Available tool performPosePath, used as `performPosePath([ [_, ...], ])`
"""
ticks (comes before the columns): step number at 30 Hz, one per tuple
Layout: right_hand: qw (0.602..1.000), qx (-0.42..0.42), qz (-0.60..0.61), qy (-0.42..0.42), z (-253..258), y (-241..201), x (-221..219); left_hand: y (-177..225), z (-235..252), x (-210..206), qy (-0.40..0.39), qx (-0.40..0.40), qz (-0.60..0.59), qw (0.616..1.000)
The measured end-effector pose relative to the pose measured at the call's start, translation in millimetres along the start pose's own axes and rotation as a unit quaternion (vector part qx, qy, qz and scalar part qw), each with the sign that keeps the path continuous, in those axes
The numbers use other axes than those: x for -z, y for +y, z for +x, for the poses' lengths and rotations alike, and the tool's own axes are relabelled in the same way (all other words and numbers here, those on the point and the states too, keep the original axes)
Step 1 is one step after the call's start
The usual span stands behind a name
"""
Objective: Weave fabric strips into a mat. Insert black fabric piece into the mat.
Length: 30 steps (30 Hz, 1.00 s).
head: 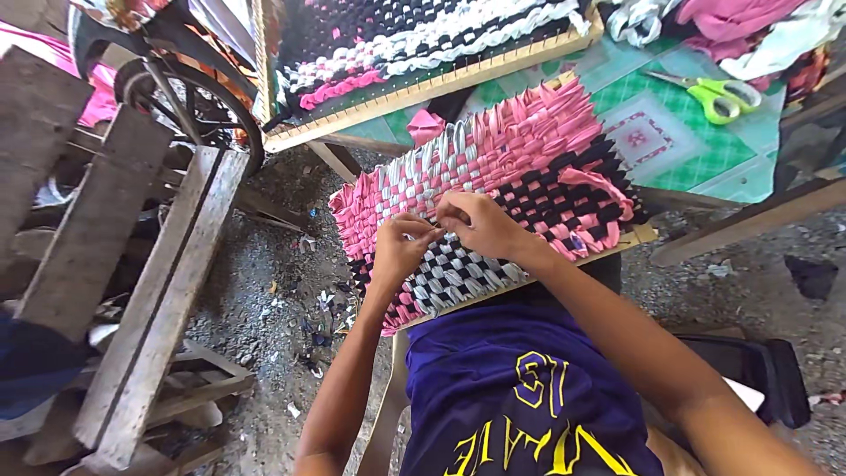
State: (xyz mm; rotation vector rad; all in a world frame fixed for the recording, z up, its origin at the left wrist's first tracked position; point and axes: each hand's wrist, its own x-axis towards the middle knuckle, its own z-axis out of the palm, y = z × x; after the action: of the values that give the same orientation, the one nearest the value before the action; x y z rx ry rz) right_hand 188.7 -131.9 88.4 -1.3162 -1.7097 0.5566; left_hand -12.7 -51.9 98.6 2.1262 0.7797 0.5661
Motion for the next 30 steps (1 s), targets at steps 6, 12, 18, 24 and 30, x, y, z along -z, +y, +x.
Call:
performPosePath([
  [6, 0.983, -0.127, 0.124, 0.044, -13, -15, 1, -4, 0, 9, -0.055, 0.033, -0.106, 0.992],
  [12, 0.961, -0.221, 0.142, 0.086, -17, -26, 4, 1, -1, -4, -0.013, 0.016, -0.105, 0.994],
  [18, 0.865, -0.318, 0.383, 0.065, -21, -53, 6, 1, 2, -18, -0.035, 0.072, -0.46, 0.884],
  [24, 0.831, -0.296, 0.469, 0.043, -22, -56, 2, 5, 0, -28, -0.055, 0.076, -0.55, 0.83],
  [30, 0.796, -0.305, 0.521, 0.051, -22, -56, -1, 4, -1, -33, -0.051, 0.056, -0.549, 0.832],
])
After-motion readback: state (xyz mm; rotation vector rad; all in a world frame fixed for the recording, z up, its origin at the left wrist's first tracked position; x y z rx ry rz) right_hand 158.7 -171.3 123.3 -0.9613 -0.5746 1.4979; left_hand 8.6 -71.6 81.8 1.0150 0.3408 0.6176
